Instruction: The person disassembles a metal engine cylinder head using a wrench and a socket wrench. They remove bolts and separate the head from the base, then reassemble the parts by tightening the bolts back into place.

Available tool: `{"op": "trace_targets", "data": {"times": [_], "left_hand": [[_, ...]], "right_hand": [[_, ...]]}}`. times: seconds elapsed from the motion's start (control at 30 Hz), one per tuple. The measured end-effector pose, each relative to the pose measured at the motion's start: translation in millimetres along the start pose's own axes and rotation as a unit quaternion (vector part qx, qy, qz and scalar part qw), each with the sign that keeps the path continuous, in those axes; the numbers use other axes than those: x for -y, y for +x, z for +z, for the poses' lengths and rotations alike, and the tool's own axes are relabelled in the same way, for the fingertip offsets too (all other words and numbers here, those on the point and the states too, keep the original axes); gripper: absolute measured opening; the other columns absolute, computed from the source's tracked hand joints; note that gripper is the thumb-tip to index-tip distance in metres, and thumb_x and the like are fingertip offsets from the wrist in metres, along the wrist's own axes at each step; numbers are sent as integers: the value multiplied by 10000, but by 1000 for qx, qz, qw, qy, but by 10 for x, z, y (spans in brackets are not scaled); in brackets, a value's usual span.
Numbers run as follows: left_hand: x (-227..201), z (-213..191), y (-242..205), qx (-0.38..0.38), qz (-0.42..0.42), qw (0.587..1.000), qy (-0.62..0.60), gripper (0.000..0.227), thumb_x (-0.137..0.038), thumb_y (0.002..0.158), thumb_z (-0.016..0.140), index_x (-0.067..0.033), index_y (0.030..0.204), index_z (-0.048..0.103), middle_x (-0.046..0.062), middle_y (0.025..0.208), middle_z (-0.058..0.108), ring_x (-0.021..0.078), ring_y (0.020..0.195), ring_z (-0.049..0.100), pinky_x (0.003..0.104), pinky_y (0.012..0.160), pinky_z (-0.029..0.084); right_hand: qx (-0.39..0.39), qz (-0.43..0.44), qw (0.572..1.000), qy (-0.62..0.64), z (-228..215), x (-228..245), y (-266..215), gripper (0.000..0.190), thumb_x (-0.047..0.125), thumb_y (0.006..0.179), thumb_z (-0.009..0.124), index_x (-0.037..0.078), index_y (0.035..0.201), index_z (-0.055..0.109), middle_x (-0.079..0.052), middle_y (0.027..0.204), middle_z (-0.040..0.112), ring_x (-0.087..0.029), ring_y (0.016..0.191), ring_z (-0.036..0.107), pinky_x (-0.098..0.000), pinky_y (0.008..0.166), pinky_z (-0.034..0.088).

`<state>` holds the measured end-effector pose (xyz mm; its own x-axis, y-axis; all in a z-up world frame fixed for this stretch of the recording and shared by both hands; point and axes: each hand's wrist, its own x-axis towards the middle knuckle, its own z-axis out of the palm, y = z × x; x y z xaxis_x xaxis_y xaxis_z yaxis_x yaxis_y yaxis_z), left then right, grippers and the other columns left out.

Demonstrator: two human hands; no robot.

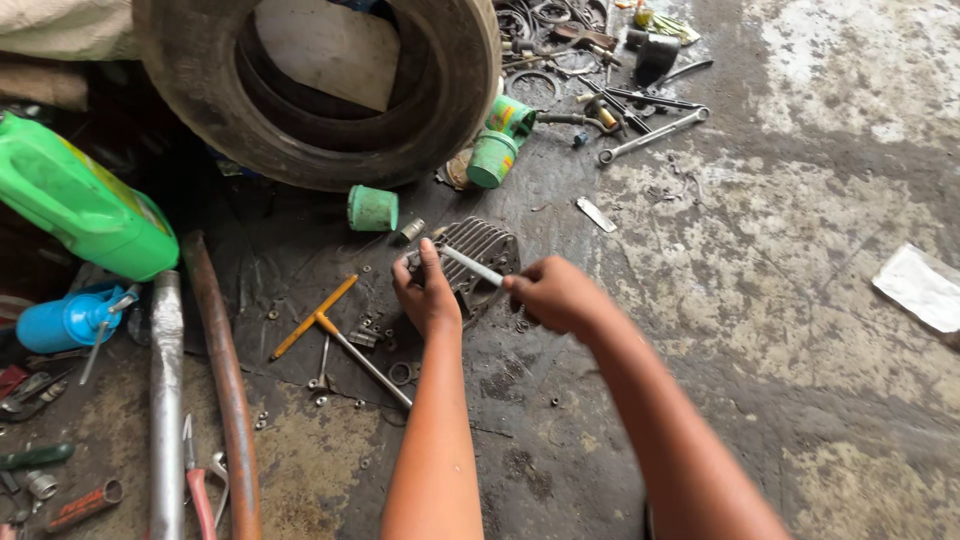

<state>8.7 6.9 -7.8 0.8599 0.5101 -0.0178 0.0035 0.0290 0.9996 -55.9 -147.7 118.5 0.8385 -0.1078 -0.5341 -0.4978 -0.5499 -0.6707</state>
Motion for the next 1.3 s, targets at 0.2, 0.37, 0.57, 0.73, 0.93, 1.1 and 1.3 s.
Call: {"op": "trace_targets", "data": {"times": [0.2, 0.37, 0.57, 0.73, 0.93, 1.1, 1.3], "left_hand": [[245, -80, 140, 51, -30, 998, 16, 603, -572, 879, 707, -8, 1055, 583, 139, 1047, 646, 238, 912, 610, 386, 845, 529], [254, 106, 47, -68, 70, 984, 147, 502, -496, 900, 684, -64, 1153, 649, 227, 1201, 549, 390, 1057, 583, 470, 875, 489], [-452, 305, -182, -188, -151, 951, 195, 600, -582, 832, 503, -95, 1159, 633, 136, 1254, 615, 365, 1030, 692, 509, 807, 552], [-725, 227, -138, -185, -153, 957, 165, 595, -572, 963, 410, -42, 1041, 670, 145, 1117, 688, 346, 981, 709, 505, 795, 545], [-578, 274, -322, -209, -42, 960, 182, 555, -480, 979, 391, -28, 1033, 710, 166, 1115, 678, 357, 968, 688, 500, 772, 541], [-478, 284, -386, -200, 1, 963, 180, 598, -465, 1032, 336, -9, 1017, 723, 182, 1150, 668, 363, 1018, 682, 501, 810, 544], [-464, 265, -366, -192, -26, 966, 171, 618, -469, 1026, 309, -16, 1180, 700, 220, 1224, 651, 394, 1085, 657, 513, 866, 528]], "right_hand": [[105, -27, 964, -242, -552, 139, 636, 441, 483, 990, 592, 105, 959, 816, -69, 713, 674, -164, 577, 556, -360, 543, 477], [-14, -107, 939, -327, -538, 177, 557, 534, 624, 954, 572, 166, 864, 831, -67, 740, 732, -228, 661, 663, -403, 611, 491], [-298, -183, 856, -381, -104, 163, 49, 528, 569, 1030, 520, 184, 776, 778, -105, 661, 688, -319, 650, 697, -461, 575, 530], [-268, -208, 873, -351, 58, 104, 65, 521, 563, 1012, 522, 174, 763, 762, -110, 652, 696, -341, 612, 689, -481, 568, 530], [-172, -121, 892, -399, -314, 248, 137, 581, 671, 965, 529, 174, 826, 797, -113, 704, 714, -346, 681, 707, -484, 626, 562], [-75, -76, 917, -385, -414, 318, 11, 573, 672, 903, 573, 154, 836, 808, -106, 790, 757, -338, 779, 737, -475, 732, 577], [-106, -40, 934, -338, -222, 243, -93, 512, 618, 938, 574, 155, 919, 792, -148, 867, 747, -377, 835, 713, -510, 752, 561]]}}
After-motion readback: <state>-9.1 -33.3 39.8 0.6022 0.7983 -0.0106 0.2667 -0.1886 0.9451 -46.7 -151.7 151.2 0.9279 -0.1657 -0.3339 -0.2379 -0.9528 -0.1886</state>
